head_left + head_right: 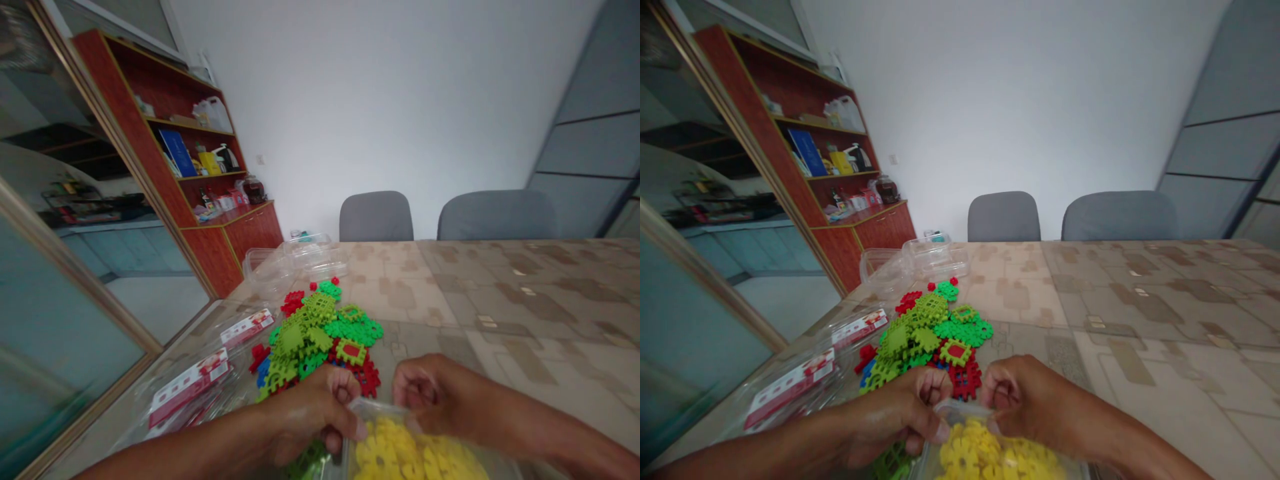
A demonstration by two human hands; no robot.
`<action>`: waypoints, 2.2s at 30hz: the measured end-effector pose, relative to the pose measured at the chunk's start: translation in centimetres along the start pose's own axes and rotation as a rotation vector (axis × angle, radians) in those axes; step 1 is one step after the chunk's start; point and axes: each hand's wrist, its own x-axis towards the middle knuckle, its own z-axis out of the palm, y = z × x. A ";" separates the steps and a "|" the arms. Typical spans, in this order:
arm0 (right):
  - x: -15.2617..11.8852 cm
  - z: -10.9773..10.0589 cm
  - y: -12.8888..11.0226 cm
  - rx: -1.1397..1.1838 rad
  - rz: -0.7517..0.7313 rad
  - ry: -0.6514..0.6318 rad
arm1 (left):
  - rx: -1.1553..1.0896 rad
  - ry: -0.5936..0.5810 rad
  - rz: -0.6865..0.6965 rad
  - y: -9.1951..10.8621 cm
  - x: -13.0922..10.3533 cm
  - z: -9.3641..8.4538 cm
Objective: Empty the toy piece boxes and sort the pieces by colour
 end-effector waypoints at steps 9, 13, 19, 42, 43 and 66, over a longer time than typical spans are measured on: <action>-2.7 -1.5 1.1 0.095 0.043 -0.010 | -0.052 -0.185 -0.043 0.4 0.1 -0.8; -2.0 -0.7 -0.3 0.048 0.149 -0.053 | -0.052 -0.158 -0.068 0.0 0.6 -0.7; -0.2 2.1 -1.3 -0.007 0.058 0.073 | -0.025 -0.070 -0.011 -0.5 1.1 0.4; 0.5 2.5 -1.0 0.116 -0.080 0.065 | -0.105 -0.162 0.040 -0.6 -0.1 -0.3; 0.5 2.4 -0.9 0.112 -0.066 0.064 | -0.098 -0.158 0.048 -0.9 -0.4 -0.4; 3.7 2.5 -0.3 0.215 -0.064 -0.048 | -0.089 -0.056 0.311 -4.4 0.2 0.5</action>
